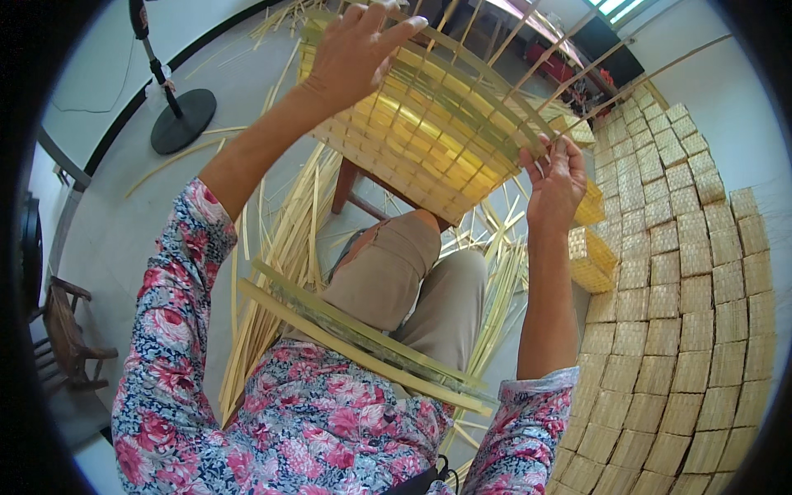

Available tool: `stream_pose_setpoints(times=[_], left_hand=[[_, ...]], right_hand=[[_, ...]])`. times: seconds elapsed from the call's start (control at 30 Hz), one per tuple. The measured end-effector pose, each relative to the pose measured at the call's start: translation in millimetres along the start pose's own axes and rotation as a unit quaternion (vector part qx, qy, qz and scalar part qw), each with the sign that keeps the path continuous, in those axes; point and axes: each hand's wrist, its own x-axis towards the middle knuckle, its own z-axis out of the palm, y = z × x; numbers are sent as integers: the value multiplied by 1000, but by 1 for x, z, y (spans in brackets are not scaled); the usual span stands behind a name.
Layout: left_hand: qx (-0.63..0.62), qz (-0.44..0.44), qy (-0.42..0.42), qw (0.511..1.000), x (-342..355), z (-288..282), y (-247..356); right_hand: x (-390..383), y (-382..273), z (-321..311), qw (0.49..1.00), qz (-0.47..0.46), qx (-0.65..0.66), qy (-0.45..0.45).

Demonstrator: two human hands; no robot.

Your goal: The person weaves a rectangular basket using thin bamboo strips. They interlace the strips through the vertical frame, trim excess material with scissors, and tighten the weave by hand.

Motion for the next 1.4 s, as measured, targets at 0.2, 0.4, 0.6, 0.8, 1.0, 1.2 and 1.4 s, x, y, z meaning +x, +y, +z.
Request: stream_pose_setpoints(times=[0.2, 0.4, 0.6, 0.8, 1.0, 1.2, 1.4], left_hand=[[-65, 25, 30, 997, 1, 1, 2], [-13, 36, -15, 999, -8, 18, -14], [-60, 1, -63, 996, -7, 7, -3], [-167, -4, -34, 985, -17, 2, 8], [-213, -9, 41, 976, -26, -27, -1], [-237, -81, -33, 968, -50, -17, -46], [-160, -190, -77, 966, -11, -38, -63]], right_hand=[[5, 11, -7, 1000, -20, -1, 17], [9, 21, -6, 999, -10, -31, 32], [5, 17, -8, 998, -22, -35, 38], [-4, 4, -2, 994, -55, -79, 57], [15, 18, -16, 994, -83, -64, 32], [15, 18, -36, 994, -74, -69, 49], [0, 9, -25, 992, -77, -84, 61]])
